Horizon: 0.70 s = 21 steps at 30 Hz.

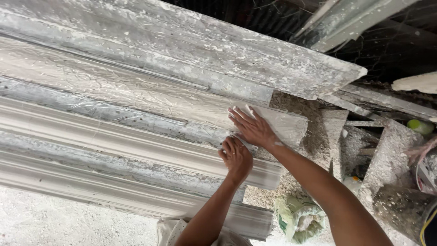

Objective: The person dips a bundle of fiberglass strands into a bucket of liquid and lays the wet fibers along plaster cornice moldings on a work table. They then smooth the fibers with a sponge and press them flat by hand, and at one point hang a decorative plaster panel on a wire hook.

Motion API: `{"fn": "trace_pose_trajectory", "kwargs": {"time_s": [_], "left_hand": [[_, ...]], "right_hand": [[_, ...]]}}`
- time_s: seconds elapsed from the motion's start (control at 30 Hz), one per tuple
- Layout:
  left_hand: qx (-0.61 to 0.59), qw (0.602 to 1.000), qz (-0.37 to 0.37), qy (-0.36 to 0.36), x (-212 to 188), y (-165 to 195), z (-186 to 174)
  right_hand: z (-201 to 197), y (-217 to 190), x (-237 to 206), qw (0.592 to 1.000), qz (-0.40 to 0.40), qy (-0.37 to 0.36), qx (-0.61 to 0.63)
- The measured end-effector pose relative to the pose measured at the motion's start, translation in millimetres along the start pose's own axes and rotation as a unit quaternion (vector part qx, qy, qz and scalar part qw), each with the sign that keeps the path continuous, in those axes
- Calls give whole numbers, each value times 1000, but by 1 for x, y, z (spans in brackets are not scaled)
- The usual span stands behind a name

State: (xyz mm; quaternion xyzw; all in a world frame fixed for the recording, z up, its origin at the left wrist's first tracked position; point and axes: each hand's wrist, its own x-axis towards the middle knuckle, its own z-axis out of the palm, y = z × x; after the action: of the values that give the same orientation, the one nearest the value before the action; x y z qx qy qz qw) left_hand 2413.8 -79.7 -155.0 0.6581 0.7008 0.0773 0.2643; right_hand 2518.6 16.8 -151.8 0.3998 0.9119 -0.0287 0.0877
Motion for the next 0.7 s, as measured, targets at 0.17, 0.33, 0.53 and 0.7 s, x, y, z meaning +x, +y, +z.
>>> {"fn": "trace_pose_trajectory", "kwargs": {"time_s": [0.17,0.33,0.53,0.7], "left_hand": [[-18,996,-53,66,21,-38,-20],[-3,992,-71,106,36,-77,-50],[79,991,-66,84,43,-104,-67],[152,986,-20,65,45,-114,-79]], "right_hand": [[-18,-25,48,995,-36,86,46],[-38,-52,102,993,-60,92,42],[-56,-77,142,991,-46,118,32],[-56,-69,125,999,-14,31,39]]}}
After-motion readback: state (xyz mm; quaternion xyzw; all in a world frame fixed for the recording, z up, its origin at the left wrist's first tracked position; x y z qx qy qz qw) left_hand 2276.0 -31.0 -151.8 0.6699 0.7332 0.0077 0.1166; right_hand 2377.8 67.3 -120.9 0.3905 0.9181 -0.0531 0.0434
